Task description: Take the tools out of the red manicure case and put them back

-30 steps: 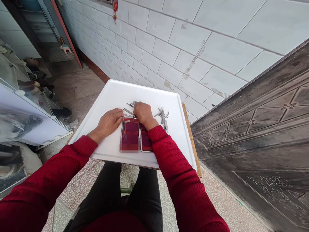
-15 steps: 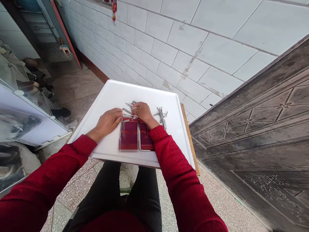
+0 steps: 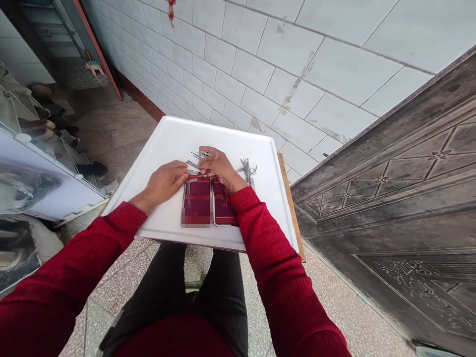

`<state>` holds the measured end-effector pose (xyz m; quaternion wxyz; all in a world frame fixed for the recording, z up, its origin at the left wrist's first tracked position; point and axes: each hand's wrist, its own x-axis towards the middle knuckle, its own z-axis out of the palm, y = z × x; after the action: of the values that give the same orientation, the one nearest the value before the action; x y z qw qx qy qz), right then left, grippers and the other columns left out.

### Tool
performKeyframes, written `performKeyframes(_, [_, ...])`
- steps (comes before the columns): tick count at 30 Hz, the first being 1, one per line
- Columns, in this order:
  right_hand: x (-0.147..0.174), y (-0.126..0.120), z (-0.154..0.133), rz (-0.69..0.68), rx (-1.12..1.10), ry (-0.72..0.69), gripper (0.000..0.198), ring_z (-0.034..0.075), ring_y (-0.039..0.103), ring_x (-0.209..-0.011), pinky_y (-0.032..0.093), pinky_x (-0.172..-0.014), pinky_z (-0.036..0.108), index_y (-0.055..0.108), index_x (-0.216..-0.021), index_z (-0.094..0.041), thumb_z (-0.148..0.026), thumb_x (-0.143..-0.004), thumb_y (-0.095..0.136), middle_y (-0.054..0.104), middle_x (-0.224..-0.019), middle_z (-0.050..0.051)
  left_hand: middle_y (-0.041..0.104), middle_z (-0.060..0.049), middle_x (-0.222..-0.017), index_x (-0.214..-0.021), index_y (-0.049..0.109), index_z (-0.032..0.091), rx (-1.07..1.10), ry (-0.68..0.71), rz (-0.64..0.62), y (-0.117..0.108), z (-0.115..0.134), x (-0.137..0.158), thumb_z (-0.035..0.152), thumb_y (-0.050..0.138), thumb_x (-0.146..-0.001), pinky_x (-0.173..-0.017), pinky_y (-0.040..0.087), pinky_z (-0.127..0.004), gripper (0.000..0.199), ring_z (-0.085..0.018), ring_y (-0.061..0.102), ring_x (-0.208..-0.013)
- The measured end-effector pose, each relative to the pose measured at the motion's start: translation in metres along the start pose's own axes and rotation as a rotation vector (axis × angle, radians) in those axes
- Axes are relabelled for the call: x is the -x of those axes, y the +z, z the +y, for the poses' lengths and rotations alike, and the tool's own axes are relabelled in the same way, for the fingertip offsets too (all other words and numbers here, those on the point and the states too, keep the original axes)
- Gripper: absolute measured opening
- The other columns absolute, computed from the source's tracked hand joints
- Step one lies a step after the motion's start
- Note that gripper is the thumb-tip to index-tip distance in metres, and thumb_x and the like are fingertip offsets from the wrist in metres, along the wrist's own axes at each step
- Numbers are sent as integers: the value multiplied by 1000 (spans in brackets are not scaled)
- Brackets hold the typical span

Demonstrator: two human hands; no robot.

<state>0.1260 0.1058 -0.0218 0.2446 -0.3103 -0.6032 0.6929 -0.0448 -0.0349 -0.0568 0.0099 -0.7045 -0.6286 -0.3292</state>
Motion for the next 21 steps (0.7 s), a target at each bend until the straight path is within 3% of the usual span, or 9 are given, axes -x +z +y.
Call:
performKeyframes(8, [17,14,2,-18,148,4,65,12,63,-47,43,-37,17,62,-134,-15,-3,-73,77,69,-61,-5,77,-8,-113,-100,77,22,-15,44,6,1,-1,-1,31,48,-102,-97,58,-44,31,-28,69,-111])
performKeyframes(14, [35,21,7,-35,174,-4,79,14,66,-48,46,-39,19,56,-147,-18,-4,-72,77,68,-61,-8,77,-10,-118,-104,78,21,-30,60,-22,0,0,-1,31,46,-103,-101,57,-47,33,-29,68,-115])
performKeyframes(21, [41,28,11,-27,192,-25,60,11,62,-45,46,-39,17,62,-130,-17,-5,-72,74,66,-57,-11,77,-10,-121,-104,79,21,-33,52,-15,0,0,0,28,47,-102,-102,57,-47,33,-29,69,-117])
